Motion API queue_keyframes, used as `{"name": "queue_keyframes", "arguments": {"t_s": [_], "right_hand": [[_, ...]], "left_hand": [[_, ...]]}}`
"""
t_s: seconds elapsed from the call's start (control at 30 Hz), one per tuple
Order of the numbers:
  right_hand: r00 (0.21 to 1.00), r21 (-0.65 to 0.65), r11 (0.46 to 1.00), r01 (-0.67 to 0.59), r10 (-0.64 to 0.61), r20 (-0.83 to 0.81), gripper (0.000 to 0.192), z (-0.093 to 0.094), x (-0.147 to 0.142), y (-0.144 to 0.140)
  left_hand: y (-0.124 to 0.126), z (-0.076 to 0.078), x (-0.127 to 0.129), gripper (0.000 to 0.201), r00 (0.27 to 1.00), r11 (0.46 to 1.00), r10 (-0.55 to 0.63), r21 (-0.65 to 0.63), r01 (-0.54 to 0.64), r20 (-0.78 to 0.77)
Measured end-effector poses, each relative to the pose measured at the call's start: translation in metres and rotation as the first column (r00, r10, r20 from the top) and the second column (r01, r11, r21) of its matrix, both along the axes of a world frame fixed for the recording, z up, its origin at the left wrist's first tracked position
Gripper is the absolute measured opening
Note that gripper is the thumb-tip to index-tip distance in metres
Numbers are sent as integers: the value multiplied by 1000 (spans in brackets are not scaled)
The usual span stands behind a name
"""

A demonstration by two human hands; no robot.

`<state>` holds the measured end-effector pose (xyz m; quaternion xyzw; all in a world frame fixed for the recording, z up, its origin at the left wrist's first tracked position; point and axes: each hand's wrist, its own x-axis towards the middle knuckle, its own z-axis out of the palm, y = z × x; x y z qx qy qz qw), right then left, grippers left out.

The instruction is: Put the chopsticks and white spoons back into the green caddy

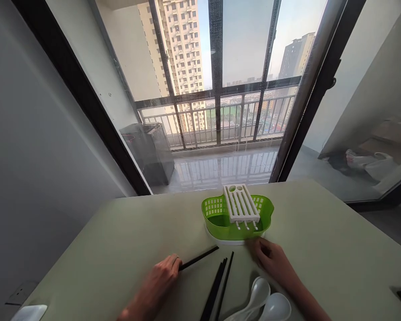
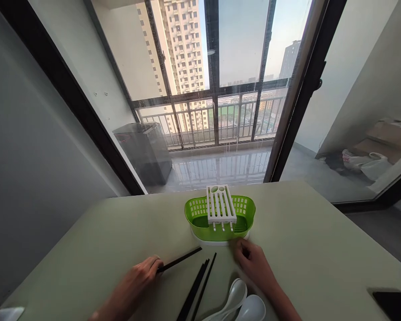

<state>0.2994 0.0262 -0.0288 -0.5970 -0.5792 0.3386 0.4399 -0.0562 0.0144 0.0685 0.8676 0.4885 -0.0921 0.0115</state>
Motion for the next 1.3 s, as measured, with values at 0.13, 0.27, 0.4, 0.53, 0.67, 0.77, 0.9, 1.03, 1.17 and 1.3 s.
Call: {"name": "queue_keyframes", "arguments": {"t_s": [0.13,0.27,0.4,0.53,0.67,0.77,0.9,1.03,1.17,1.3], "right_hand": [[994,-31,994,-108,107,-15,40,16,-2,-8],[946,-107,940,-324,321,-47,32,57,-19,-24],[909,-74,907,-415,410,-74,57,102,-45,-29],[928,65,926,-371,373,-10,37,142,-62,-23],[886,236,863,-446,389,251,34,174,-67,-19],[813,257,812,-525,389,433,35,186,-70,-17],[719,212,752,-624,447,532,37,185,-73,-11],[704,150,743,-653,522,481,37,180,-73,-9],[718,85,771,-631,539,441,35,182,-69,-11],[734,33,805,-592,522,434,28,191,-67,-14]], "left_hand": [[-6,3,-4,32,989,999,-23,35,18,147],[-11,11,5,18,914,998,-57,61,35,402],[-13,20,27,15,783,997,-80,54,60,617],[-9,21,53,10,623,999,-39,12,48,781],[1,7,69,13,463,997,45,-67,31,885],[8,-8,72,9,400,989,101,-136,61,911],[12,-26,66,11,377,982,119,-164,91,919],[11,-41,62,19,340,979,160,-192,63,927],[9,-49,65,17,384,958,235,-279,62,893],[7,-48,67,13,409,935,299,-350,53,862]]}}
